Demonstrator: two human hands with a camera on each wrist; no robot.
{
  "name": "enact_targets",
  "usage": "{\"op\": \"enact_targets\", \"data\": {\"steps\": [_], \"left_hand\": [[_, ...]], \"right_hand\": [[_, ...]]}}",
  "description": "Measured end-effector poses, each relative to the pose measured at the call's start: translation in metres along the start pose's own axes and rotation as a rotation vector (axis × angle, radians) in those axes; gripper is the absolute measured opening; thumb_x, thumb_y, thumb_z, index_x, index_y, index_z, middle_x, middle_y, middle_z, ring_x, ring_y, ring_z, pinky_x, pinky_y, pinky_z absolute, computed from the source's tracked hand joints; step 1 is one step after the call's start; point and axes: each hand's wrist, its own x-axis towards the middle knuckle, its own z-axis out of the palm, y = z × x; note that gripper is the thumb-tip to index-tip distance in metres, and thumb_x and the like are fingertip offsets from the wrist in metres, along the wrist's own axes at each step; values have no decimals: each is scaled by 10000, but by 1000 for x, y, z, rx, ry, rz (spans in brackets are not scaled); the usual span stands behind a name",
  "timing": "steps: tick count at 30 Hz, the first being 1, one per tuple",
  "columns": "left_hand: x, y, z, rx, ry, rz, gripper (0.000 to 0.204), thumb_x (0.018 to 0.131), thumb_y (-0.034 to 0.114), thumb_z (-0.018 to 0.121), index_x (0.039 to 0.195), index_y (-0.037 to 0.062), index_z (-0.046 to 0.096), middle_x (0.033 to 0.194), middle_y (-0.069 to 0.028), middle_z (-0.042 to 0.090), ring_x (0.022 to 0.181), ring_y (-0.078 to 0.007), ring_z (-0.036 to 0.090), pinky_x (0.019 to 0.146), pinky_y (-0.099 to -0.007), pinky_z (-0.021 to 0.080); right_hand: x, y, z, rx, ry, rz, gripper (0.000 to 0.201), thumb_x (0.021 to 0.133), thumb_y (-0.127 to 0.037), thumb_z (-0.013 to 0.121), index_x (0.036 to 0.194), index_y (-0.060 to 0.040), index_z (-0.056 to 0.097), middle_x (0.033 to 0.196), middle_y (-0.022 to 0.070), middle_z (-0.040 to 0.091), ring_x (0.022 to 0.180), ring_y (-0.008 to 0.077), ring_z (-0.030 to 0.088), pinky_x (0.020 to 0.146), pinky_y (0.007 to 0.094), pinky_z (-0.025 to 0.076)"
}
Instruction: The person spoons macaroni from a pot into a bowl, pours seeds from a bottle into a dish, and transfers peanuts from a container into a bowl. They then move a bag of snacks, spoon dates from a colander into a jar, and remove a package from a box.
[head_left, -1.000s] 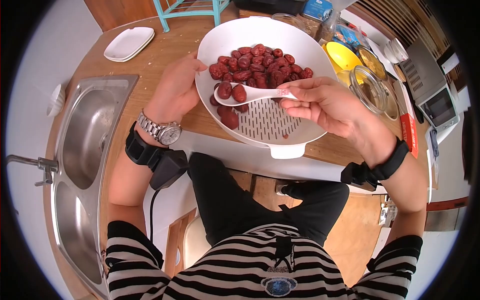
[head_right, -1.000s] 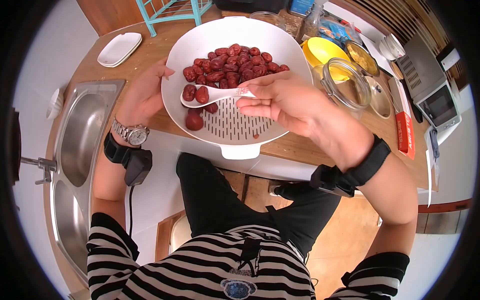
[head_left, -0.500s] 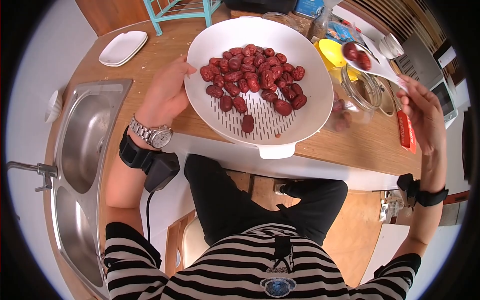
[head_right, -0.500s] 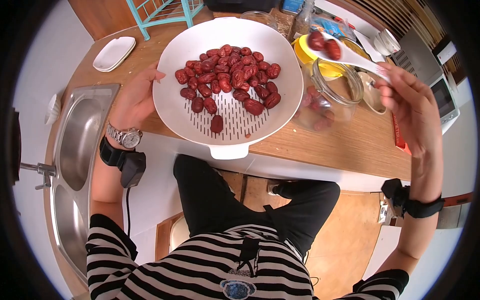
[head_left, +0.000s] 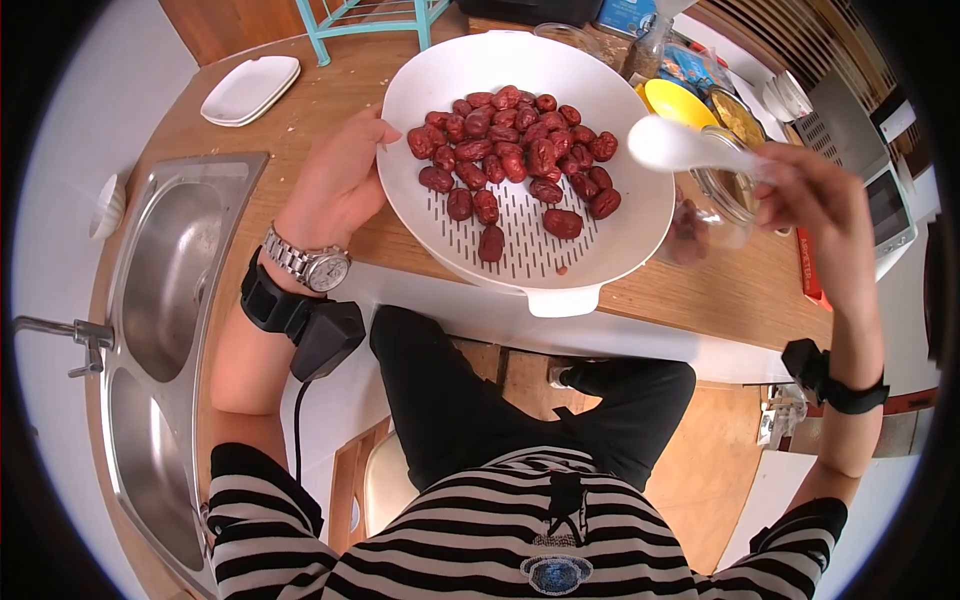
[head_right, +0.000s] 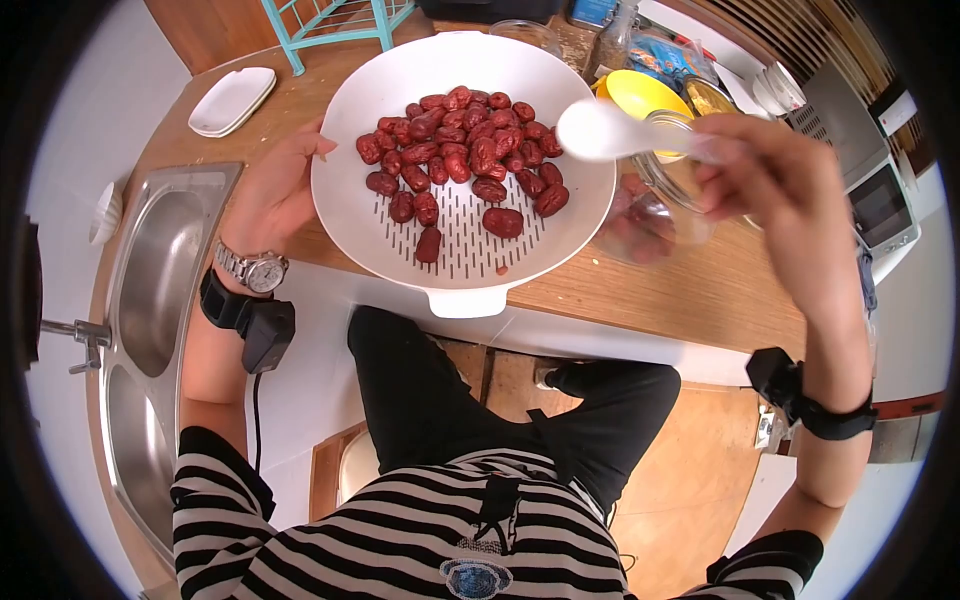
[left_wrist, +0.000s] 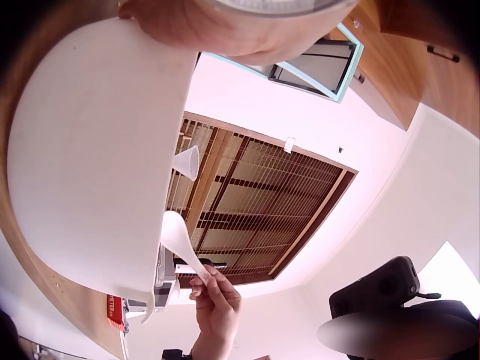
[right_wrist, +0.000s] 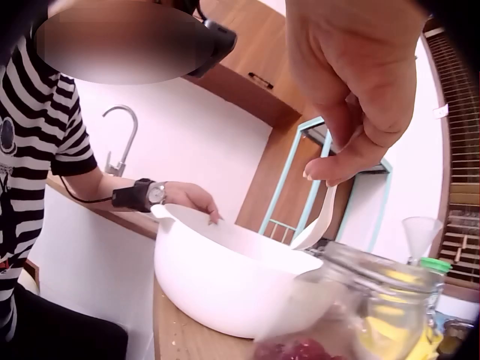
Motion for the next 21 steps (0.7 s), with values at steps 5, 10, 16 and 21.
{"op": "enact_targets", "data": {"steps": [5,10,16,21], "left_hand": [[7,-4,-10,-13,-28,0,408,718,-24,331,1124,-42,368,1063,-130,468,935,-191,498,846,-307,415],[4,-4,-7,9,-38,16,400,716,-20,334,1113,-43,376,1056,-128,476,928,-187,503,843,-303,416],[3,-3,-2,18,3,13,402,714,-19,332,1113,-47,374,1053,-130,476,940,-189,497,850,-305,411],[3,-3,-2,15,7,11,420,710,-22,331,1129,-48,354,1085,-152,445,975,-216,474,871,-323,396]], "right_hand": [[22,-7,43,-300,-346,96,176,823,-23,403,906,65,531,623,68,533,524,105,548,493,199,458],[39,-8,70,-28,-476,321,171,810,-13,408,882,89,525,631,103,553,548,139,574,510,221,480],[51,12,114,529,-572,445,188,809,-30,450,907,123,498,762,157,550,670,192,586,603,263,514],[60,13,128,798,-571,560,187,815,-11,436,943,119,479,853,167,534,749,210,573,679,290,511]]}}
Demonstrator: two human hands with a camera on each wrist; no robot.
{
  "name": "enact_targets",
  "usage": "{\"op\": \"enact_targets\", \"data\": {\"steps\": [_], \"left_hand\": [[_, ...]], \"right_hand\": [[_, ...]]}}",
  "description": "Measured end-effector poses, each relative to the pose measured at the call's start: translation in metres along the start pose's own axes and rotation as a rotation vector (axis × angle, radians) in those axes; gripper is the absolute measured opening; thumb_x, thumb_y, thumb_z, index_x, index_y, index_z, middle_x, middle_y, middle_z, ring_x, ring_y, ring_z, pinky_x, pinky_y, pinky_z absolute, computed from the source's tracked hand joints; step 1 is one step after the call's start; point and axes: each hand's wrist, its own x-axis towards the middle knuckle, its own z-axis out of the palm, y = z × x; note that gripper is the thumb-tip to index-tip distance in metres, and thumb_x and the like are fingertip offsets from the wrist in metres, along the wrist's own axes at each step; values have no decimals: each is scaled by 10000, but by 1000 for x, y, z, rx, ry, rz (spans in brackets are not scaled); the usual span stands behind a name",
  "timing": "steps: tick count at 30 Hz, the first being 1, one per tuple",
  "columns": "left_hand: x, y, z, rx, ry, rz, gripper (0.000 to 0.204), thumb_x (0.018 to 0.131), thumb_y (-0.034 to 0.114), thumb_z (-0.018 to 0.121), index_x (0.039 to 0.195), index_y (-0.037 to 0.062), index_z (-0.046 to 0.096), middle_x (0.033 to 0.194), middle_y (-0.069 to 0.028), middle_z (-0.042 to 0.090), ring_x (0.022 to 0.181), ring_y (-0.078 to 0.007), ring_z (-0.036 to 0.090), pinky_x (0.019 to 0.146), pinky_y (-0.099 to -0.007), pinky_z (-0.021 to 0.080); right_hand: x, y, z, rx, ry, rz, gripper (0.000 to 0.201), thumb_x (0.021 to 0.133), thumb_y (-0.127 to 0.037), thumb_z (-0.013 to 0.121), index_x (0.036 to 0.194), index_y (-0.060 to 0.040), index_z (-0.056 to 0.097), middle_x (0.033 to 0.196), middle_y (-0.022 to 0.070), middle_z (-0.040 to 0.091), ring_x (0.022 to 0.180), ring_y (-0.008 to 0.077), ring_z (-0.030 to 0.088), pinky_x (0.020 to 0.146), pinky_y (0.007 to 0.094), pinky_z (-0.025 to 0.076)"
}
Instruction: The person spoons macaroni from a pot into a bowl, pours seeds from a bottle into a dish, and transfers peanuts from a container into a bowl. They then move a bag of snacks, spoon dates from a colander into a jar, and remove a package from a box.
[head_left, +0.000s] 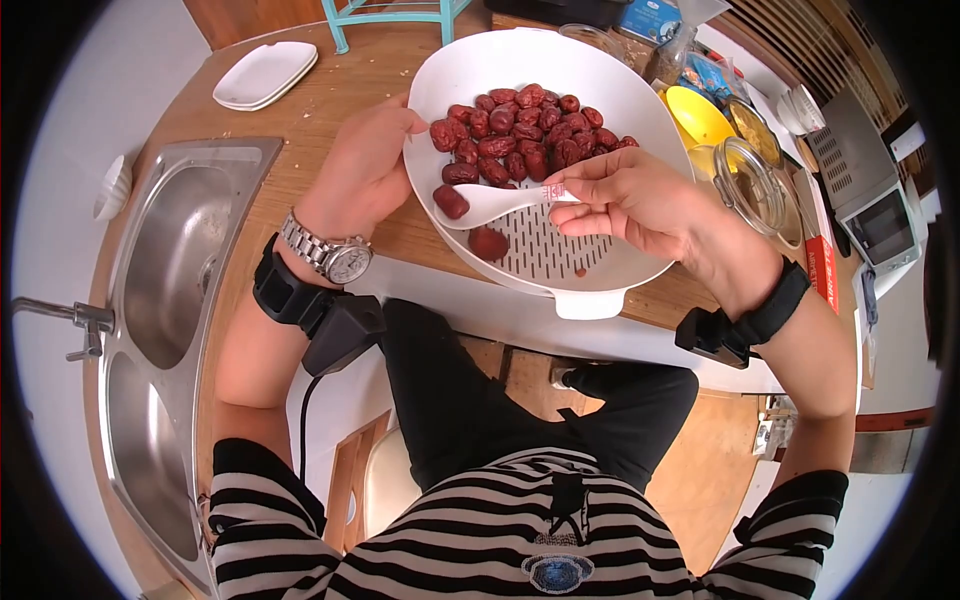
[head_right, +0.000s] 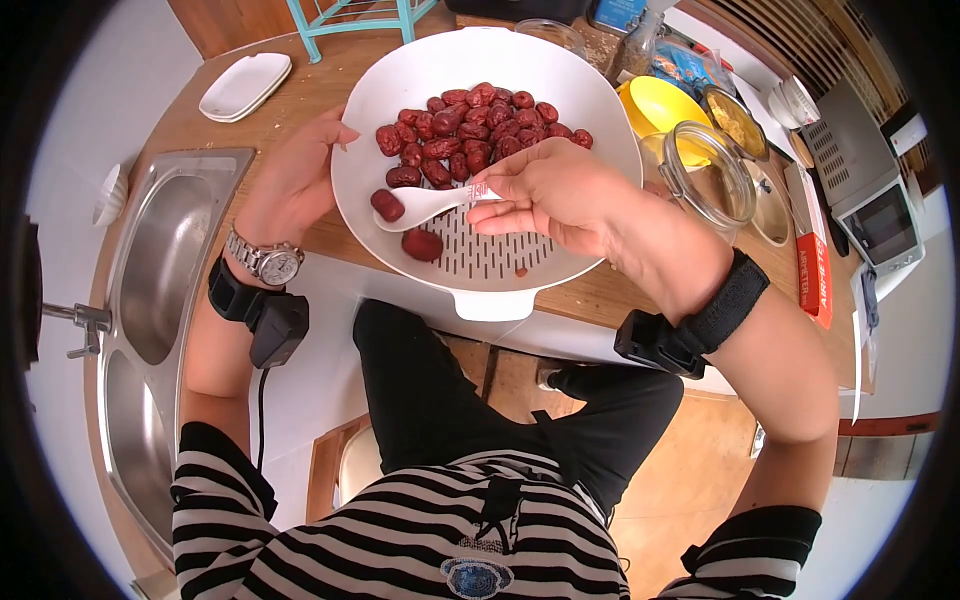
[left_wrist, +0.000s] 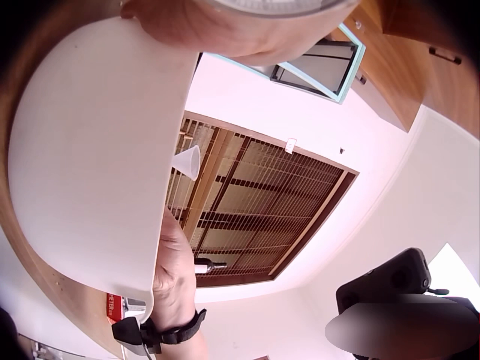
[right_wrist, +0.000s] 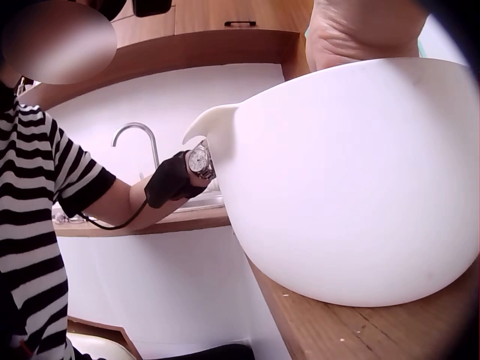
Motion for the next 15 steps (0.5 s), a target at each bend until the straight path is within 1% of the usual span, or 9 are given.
{"op": "enact_targets", "data": {"steps": [4,7,9,11,12,14,15], "left_hand": [[-2,0,4,2,11,17,421,712,-19,332,1132,-46,350,1093,-156,437,987,-220,465,874,-330,393],[1,-1,-2,6,11,16,418,715,-18,330,1131,-45,350,1087,-153,442,975,-218,473,875,-330,393],[4,-2,-5,-7,-8,11,414,719,-15,331,1131,-42,352,1076,-151,450,961,-212,482,877,-329,391],[0,-1,-2,-13,-4,9,412,720,-14,333,1131,-41,353,1070,-147,455,956,-209,485,874,-326,393],[0,-1,-1,-19,0,6,411,722,-12,336,1131,-40,355,1065,-143,459,951,-205,488,872,-324,394],[3,-2,-5,-19,-11,8,408,724,-11,338,1131,-39,357,1065,-140,461,952,-202,488,868,-322,396],[4,-3,-8,-19,-20,11,406,727,-9,340,1131,-39,358,1065,-136,462,953,-200,487,864,-321,398]], "right_hand": [[-4,0,-1,29,4,4,190,822,-13,422,951,117,473,865,169,533,771,215,571,704,298,508],[-16,-4,-6,65,-7,-46,193,824,-19,421,949,118,473,872,164,535,788,217,570,719,295,504],[-34,-13,-11,117,40,-121,201,823,-17,413,961,117,470,879,167,539,796,207,573,726,279,503],[-54,-19,-30,165,-23,-193,220,823,-18,403,985,118,462,872,176,554,782,197,586,718,251,506],[-68,-24,-35,156,12,-224,245,826,-24,395,1017,122,444,837,180,572,749,186,600,688,217,512],[-96,-31,-47,141,111,-287,275,829,-39,403,1054,117,426,793,176,583,707,155,605,651,177,512],[-109,-33,-56,74,222,-353,288,832,-48,399,1071,110,417,804,173,580,693,134,603,656,171,510]]}}
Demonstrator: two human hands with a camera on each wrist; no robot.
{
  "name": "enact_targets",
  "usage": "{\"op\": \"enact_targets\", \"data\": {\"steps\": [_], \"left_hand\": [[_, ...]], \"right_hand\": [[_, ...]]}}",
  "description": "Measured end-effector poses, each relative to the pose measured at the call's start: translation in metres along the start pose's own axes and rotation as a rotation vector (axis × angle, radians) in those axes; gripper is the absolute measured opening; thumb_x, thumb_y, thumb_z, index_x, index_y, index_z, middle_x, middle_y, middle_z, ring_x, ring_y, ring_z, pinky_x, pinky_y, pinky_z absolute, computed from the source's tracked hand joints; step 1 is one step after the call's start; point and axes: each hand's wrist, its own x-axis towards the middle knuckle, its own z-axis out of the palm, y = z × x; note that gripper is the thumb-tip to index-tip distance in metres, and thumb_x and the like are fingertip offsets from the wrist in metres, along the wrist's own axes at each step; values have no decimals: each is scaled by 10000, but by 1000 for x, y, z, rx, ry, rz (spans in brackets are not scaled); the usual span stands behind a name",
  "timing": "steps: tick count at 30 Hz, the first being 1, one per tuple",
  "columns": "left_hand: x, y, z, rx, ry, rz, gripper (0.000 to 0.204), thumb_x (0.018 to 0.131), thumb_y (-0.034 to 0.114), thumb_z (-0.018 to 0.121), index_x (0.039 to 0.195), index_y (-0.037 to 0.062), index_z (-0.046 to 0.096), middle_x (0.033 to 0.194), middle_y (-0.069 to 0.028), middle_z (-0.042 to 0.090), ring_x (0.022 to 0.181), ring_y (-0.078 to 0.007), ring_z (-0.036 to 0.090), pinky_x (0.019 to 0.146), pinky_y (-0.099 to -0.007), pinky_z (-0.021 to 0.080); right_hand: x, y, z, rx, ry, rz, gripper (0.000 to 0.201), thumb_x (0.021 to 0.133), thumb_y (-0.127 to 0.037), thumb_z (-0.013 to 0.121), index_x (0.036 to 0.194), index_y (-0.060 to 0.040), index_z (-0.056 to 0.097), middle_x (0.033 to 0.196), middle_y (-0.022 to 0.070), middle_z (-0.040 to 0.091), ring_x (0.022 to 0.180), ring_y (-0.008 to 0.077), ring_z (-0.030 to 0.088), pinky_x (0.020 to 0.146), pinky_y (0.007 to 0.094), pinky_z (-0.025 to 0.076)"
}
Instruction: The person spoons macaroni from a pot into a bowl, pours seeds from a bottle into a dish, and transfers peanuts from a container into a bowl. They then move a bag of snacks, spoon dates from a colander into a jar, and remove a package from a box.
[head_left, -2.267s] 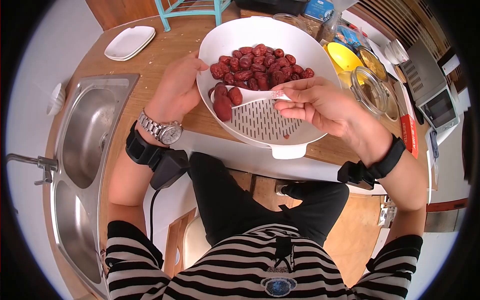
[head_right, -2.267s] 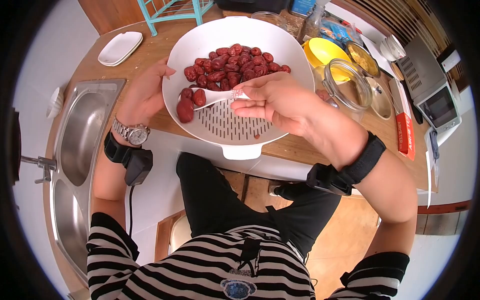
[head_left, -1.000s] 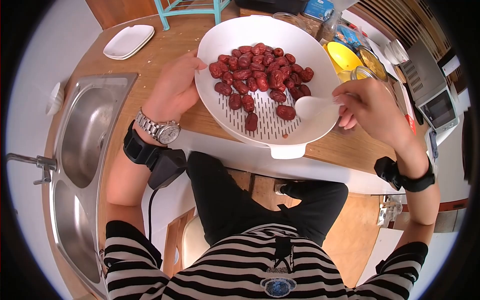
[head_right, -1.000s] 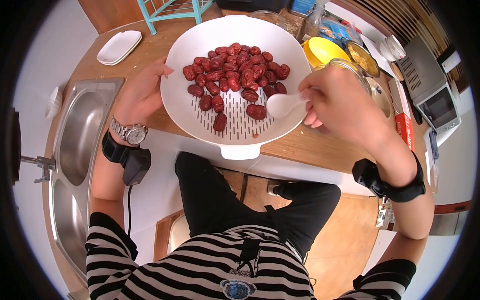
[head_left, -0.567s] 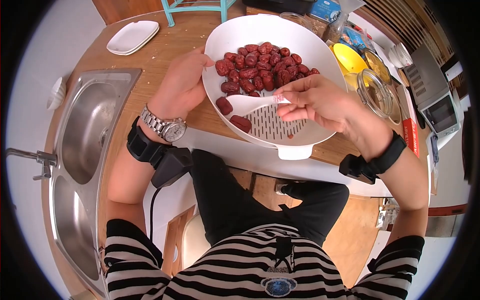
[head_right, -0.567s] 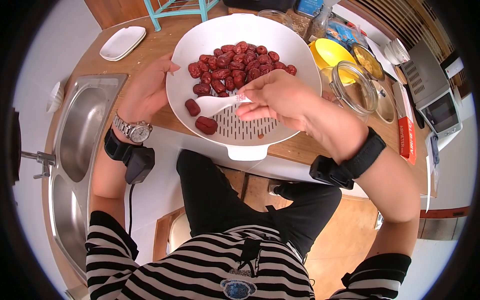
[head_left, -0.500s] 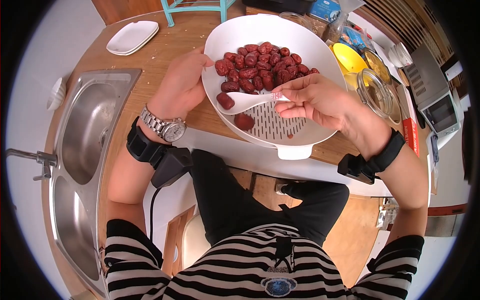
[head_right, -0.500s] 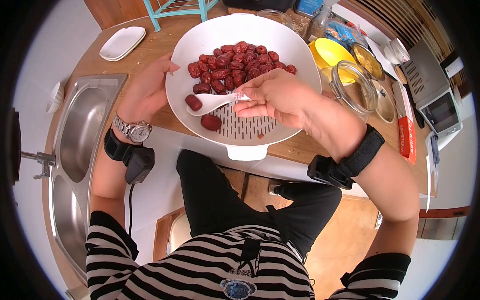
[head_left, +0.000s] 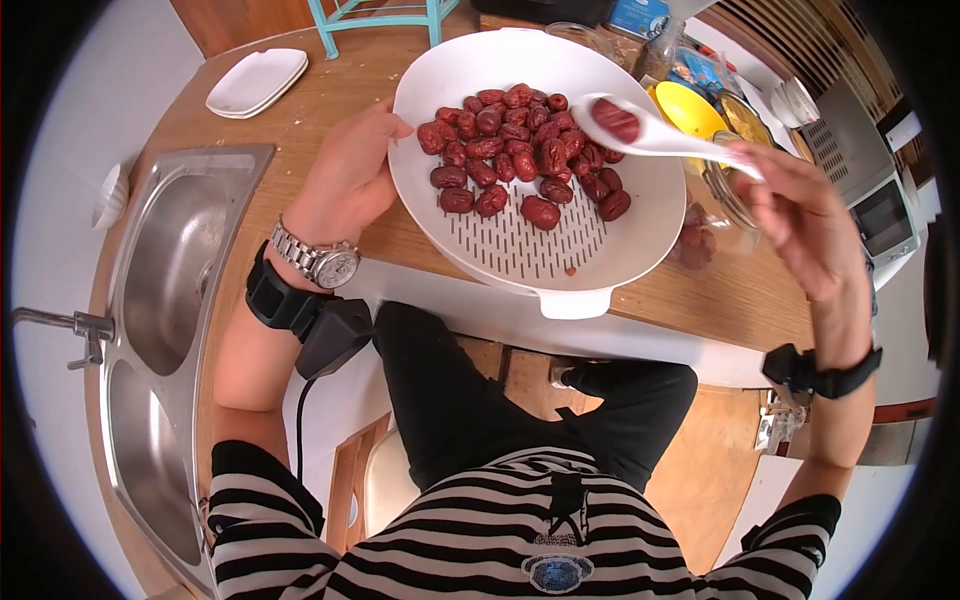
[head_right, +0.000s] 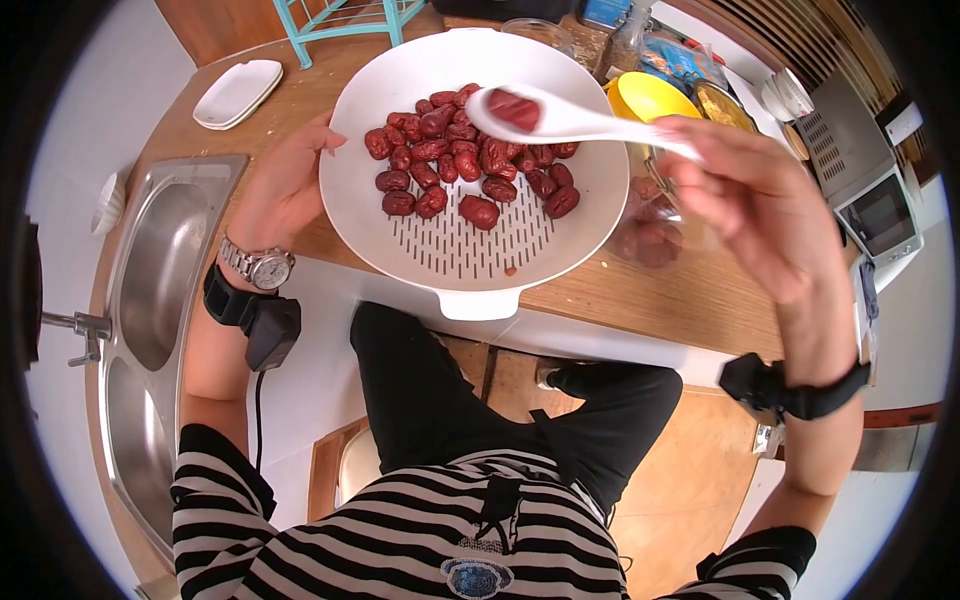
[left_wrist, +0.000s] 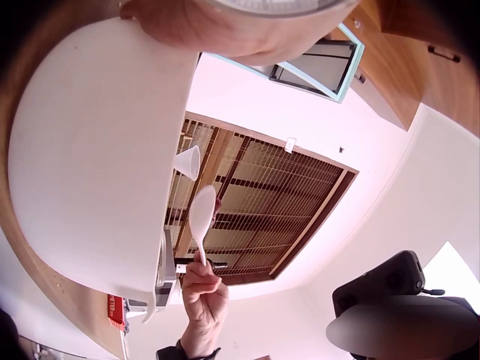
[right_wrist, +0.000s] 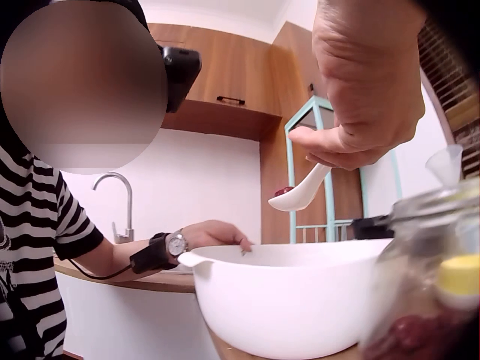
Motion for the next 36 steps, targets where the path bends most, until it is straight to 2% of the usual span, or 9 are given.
{"op": "enact_targets", "data": {"steps": [5,11,13,16,21,23,26,28,36], "left_hand": [[-3,2,3,28,0,-5,408,728,-10,341,1135,-38,358,1079,-130,456,955,-199,486,860,-319,399],[-3,3,5,39,30,-14,412,728,-13,341,1138,-37,356,1086,-135,451,957,-200,486,855,-315,406],[-3,2,5,40,35,-9,410,728,-13,342,1137,-38,357,1086,-137,450,956,-200,486,853,-314,408],[-2,3,3,29,8,-11,407,726,-12,343,1132,-40,360,1081,-139,452,953,-200,488,849,-314,411],[-1,2,2,29,4,-22,393,721,-14,339,1112,-45,373,1056,-134,473,940,-191,495,842,-307,416],[1,0,-2,25,-15,-21,391,721,-14,336,1109,-45,377,1052,-132,477,938,-190,496,840,-305,417],[1,1,-2,17,-26,-13,392,719,-15,333,1107,-45,378,1051,-131,479,937,-189,497,840,-303,417],[1,0,-1,12,-16,-4,395,718,-16,332,1109,-44,377,1053,-130,478,937,-190,497,841,-304,416],[2,-1,0,2,-15,-8,415,712,-26,319,1124,-49,359,1069,-145,458,958,-210,487,865,-320,404]], "right_hand": [[-39,-27,-44,-356,288,-196,281,845,-80,400,1077,74,441,769,87,574,604,56,545,581,121,468],[-51,-24,-64,-882,422,-307,250,853,-107,411,1043,28,502,736,44,553,638,58,522,637,181,454],[-48,-26,-63,-1103,478,-491,247,849,-119,425,1023,31,516,746,51,557,647,64,527,631,182,450],[-37,-25,-29,-985,405,-510,247,848,-128,432,1009,35,524,741,53,559,647,70,531,617,185,450],[-3,1,21,-836,152,-151,192,804,-45,443,913,81,539,671,102,560,554,119,567,506,204,469],[12,15,33,-845,87,-127,179,796,-23,443,893,96,534,652,119,556,541,137,577,489,211,482],[34,29,45,-850,41,23,180,793,-6,431,885,119,521,661,136,557,566,158,585,511,232,503],[47,38,51,-542,27,145,181,792,7,428,882,149,495,707,168,552,627,198,593,571,261,520],[81,81,84,-50,-117,263,195,809,9,423,914,171,445,857,197,510,783,259,570,680,301,518]]}}
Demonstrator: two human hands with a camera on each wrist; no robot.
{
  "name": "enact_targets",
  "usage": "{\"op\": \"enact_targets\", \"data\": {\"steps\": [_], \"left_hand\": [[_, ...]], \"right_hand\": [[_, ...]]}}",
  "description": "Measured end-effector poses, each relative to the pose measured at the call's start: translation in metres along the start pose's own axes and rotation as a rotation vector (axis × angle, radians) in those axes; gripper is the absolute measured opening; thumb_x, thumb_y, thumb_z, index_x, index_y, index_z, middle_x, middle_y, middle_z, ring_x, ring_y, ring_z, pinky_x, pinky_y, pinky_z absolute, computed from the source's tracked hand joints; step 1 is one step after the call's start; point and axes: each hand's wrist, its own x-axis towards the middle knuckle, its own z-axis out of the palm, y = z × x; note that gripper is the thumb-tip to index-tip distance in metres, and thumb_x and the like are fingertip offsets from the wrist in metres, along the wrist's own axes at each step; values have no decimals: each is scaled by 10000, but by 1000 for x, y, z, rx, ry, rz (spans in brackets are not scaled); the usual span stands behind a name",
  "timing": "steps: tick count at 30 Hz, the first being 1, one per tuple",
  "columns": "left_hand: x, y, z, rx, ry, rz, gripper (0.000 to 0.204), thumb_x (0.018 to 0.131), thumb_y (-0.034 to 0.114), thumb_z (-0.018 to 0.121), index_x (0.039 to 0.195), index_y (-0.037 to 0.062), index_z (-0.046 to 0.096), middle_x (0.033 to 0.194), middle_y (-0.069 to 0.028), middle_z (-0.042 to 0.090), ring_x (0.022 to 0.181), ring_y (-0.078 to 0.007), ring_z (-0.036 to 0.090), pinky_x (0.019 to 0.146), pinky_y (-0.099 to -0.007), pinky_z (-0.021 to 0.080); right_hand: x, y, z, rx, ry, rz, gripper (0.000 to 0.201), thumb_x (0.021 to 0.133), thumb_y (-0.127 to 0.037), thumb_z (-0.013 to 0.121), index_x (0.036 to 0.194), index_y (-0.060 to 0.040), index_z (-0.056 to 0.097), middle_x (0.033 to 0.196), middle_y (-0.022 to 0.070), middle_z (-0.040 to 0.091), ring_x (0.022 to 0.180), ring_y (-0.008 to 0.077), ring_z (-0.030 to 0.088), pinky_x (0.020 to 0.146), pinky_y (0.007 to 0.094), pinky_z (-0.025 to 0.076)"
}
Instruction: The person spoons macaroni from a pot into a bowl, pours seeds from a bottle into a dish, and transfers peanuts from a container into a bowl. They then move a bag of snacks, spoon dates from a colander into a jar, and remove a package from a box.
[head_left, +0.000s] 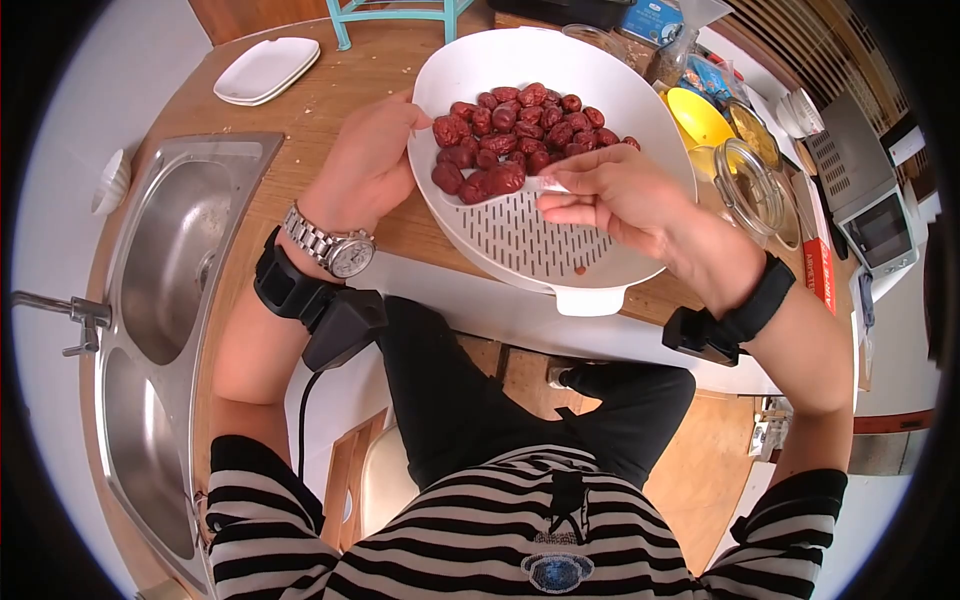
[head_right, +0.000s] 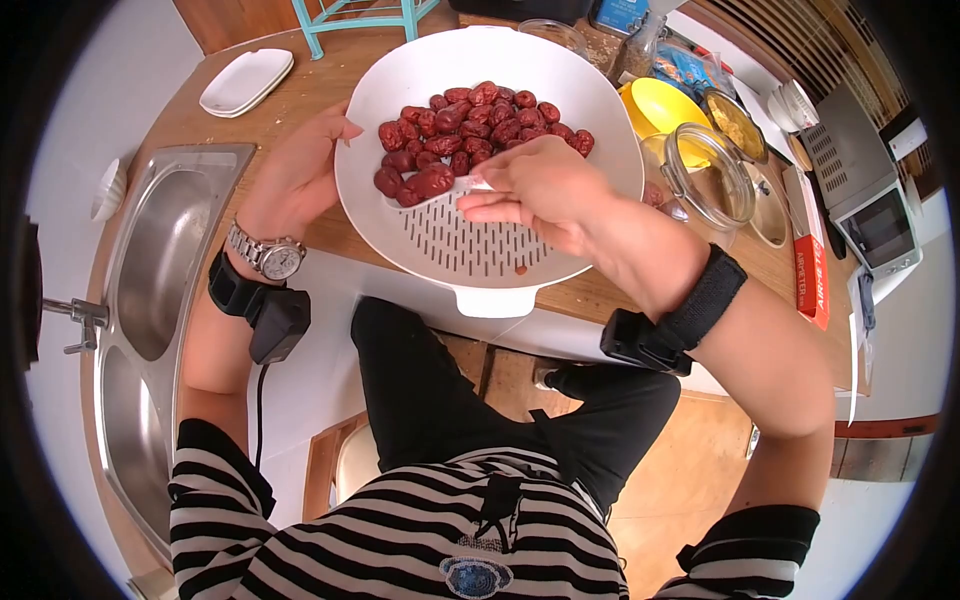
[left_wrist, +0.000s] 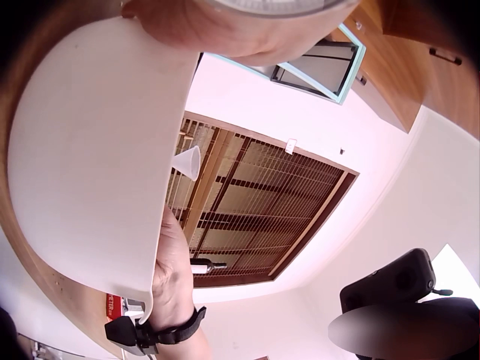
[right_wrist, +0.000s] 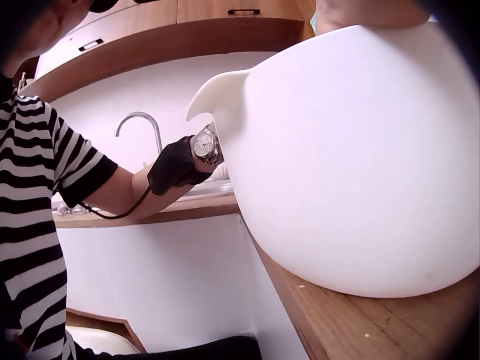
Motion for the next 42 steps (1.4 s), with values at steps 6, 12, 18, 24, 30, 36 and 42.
{"op": "enact_targets", "data": {"steps": [6,12,18,24,30,36,42], "left_hand": [[-3,3,4,17,13,2,417,712,-29,313,1127,-54,353,1070,-154,454,959,-213,486,863,-324,408],[-8,4,10,43,61,15,403,718,-19,325,1118,-49,362,1062,-147,457,942,-204,492,847,-317,417],[-5,3,5,2,8,0,379,724,-5,342,1100,-41,378,1058,-130,463,938,-198,488,852,-318,407],[-6,3,3,14,9,7,391,729,-1,351,1118,-27,373,1058,-117,465,956,-195,476,862,-313,394],[-8,5,6,33,50,-16,402,732,0,355,1134,-22,361,1081,-117,452,965,-195,472,866,-316,390],[-5,5,3,27,-7,-29,396,731,-3,347,1126,-33,361,1070,-123,457,946,-194,483,858,-315,401],[-4,3,2,17,24,-13,381,730,-1,346,1107,-46,375,1052,-123,471,930,-189,492,854,-309,407]], "right_hand": [[-1,-4,-5,66,-39,-14,214,831,-20,403,990,116,447,866,160,546,766,189,588,681,238,517],[-27,-18,-15,99,-17,-85,241,833,-26,399,1023,119,433,882,162,552,782,171,587,699,217,507],[-83,-37,-60,132,67,-184,259,831,-20,388,1045,120,431,872,183,562,771,182,593,718,194,495],[-150,-55,-110,-91,421,-390,292,824,-37,402,1081,101,420,833,133,562,722,94,570,686,147,483],[-176,-51,-141,-670,618,-502,260,841,-86,424,1053,55,480,763,80,564,680,85,554,648,179,476],[-163,-58,-112,-936,719,-695,234,845,-103,430,1015,29,522,723,43,550,636,65,526,623,186,459],[-117,-47,-53,-818,345,-426,199,811,-31,416,930,77,532,676,89,559,536,106,554,506,199,462]]}}
